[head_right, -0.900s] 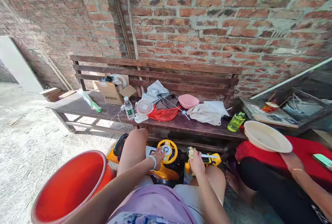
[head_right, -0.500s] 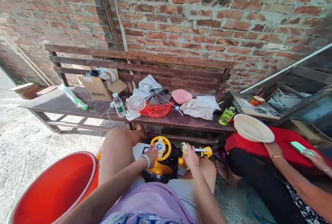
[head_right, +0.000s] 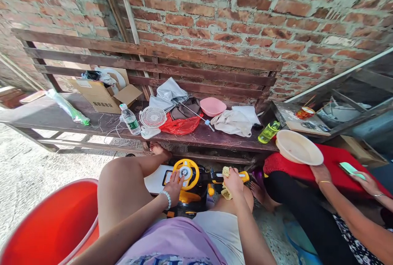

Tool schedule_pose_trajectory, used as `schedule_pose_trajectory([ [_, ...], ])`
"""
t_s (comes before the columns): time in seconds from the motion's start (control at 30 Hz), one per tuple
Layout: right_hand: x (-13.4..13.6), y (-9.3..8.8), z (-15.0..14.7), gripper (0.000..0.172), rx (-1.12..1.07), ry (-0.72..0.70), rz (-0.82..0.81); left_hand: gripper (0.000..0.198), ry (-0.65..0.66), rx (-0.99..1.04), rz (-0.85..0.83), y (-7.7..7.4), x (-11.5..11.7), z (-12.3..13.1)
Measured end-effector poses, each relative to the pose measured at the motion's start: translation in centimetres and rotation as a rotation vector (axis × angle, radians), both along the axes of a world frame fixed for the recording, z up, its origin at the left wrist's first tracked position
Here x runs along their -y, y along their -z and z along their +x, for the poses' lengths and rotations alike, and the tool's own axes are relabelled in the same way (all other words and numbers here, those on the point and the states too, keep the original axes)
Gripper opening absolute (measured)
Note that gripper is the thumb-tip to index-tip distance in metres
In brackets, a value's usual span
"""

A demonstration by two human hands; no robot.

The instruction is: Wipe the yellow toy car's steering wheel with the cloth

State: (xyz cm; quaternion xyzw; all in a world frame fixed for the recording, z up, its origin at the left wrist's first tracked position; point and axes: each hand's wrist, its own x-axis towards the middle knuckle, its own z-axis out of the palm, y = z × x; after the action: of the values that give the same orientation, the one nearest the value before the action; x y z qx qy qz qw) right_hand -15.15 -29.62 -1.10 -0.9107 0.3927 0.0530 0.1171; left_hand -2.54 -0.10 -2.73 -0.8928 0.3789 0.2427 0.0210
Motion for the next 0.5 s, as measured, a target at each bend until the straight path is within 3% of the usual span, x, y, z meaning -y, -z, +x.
schedule_pose_trajectory([
  [0.2,-2.0,0.3,2.9,0.029,0.051,-0.05,0.105,0.094,0.097,0.015,0.011,0.4,-0.7,-0.1],
  [0.37,0.0,0.6,1.5,0.038,-0.078,-0.092,0.027,0.09,0.051,-0.032,-0.046,0.3,-1.2,0.0],
  [0.5,2.7,0.6,0.1,0.041,-0.173,0.044,-0.034,0.092,0.047,-0.047,-0.074,0.9,-1.5,-0.1],
])
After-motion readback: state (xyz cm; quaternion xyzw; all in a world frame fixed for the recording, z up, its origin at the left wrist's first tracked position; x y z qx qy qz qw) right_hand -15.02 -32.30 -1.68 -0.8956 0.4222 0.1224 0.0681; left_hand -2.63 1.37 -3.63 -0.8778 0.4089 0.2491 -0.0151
